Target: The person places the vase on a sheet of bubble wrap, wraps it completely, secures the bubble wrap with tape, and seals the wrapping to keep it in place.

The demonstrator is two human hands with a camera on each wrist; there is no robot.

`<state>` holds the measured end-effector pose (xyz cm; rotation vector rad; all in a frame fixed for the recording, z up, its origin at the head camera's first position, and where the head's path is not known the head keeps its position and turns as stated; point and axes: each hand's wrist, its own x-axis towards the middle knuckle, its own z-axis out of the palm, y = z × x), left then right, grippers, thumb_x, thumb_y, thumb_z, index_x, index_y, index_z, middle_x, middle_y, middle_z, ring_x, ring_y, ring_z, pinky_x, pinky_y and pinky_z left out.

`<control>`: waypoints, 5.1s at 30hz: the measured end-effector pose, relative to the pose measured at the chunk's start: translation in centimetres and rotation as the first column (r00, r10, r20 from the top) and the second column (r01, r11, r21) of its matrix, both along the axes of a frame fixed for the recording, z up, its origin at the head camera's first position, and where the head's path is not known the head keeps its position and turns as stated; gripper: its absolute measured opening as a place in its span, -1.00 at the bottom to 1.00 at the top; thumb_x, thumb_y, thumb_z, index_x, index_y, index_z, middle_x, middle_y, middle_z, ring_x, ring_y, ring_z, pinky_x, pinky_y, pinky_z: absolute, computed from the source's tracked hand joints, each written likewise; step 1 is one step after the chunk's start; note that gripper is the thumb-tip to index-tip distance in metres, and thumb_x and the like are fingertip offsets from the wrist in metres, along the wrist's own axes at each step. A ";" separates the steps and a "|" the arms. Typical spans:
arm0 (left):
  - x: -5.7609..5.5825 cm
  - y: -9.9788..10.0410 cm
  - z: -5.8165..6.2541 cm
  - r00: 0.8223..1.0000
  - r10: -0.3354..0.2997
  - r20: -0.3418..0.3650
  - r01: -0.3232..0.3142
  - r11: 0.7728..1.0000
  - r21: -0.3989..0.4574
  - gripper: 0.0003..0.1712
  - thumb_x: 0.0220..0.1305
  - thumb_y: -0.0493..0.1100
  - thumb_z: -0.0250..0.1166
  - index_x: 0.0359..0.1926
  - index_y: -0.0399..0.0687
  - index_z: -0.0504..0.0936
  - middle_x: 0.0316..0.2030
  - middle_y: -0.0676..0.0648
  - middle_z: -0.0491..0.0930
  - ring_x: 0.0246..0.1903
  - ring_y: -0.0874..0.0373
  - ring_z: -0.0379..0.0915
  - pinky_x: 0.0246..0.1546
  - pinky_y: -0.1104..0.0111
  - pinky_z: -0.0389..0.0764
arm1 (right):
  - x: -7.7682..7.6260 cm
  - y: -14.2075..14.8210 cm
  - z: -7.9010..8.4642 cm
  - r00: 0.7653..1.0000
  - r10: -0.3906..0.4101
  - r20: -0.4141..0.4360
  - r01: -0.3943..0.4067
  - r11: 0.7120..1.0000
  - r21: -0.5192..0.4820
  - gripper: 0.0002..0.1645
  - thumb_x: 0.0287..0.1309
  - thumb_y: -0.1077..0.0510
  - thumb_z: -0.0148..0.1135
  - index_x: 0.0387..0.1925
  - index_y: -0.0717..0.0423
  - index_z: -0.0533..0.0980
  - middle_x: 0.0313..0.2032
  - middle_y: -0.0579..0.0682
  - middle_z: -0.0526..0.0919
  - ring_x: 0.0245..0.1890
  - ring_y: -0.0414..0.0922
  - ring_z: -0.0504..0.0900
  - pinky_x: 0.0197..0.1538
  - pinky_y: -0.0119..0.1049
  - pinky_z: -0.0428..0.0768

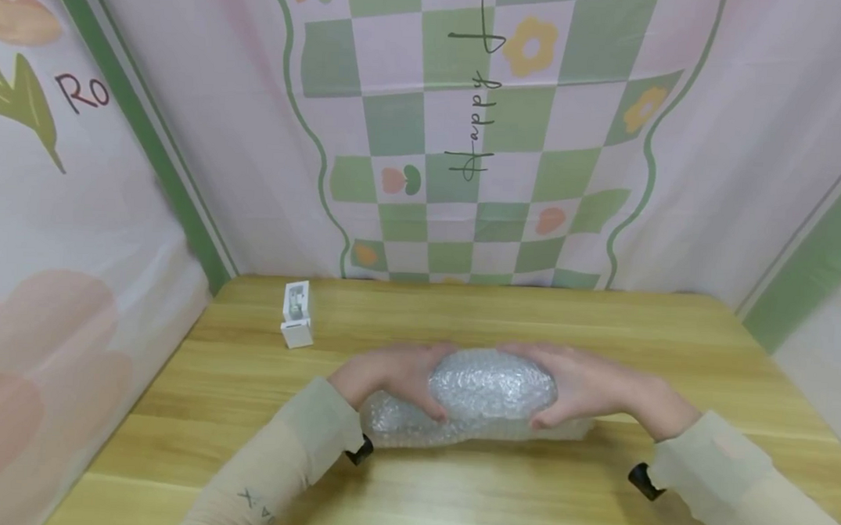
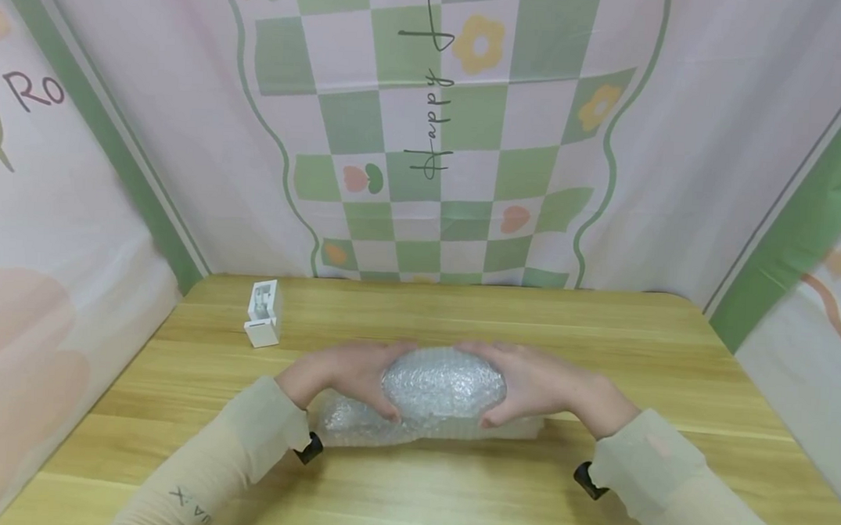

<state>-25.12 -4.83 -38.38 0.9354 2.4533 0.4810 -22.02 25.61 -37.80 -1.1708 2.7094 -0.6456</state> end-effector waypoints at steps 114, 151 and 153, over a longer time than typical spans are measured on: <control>0.2 -1.5 -0.9 0.967 -0.155 -0.202 0.183 0.975 0.125 0.02 0.28 0.03 0.45 0.61 -0.03 0.12 0.53 -0.06 0.22 0.48 0.02 0.15 0.49 0.15 0.16 | 2.3 0.0 -1.3 0.996 -0.063 0.058 0.068 0.994 -0.082 0.19 0.06 -0.35 0.46 0.56 0.06 0.18 0.39 0.34 0.38 0.24 0.41 0.46 0.15 0.46 0.46; 2.1 -1.9 -2.0 0.758 -0.228 -0.611 0.217 0.972 -0.094 0.01 0.33 0.01 0.39 0.63 -0.03 0.05 0.57 -0.05 0.05 0.51 -0.03 0.07 0.47 0.00 0.18 | 7.5 -2.7 -1.6 0.901 -0.313 -0.302 0.339 0.940 0.039 0.30 0.02 -0.63 0.23 0.54 0.13 0.22 0.44 0.40 0.26 0.30 0.35 0.44 0.26 0.42 0.37; 2.1 -1.9 -2.2 0.759 -0.229 -0.610 0.222 0.971 -0.089 0.01 0.35 0.01 0.38 0.63 -0.05 0.03 0.58 -0.06 0.03 0.52 -0.03 0.04 0.48 0.01 0.17 | 7.5 -2.7 -1.6 0.897 -0.290 -0.333 0.319 0.947 0.034 0.29 0.03 -0.60 0.27 0.51 0.20 0.25 0.43 0.36 0.29 0.28 0.32 0.47 0.22 0.39 0.44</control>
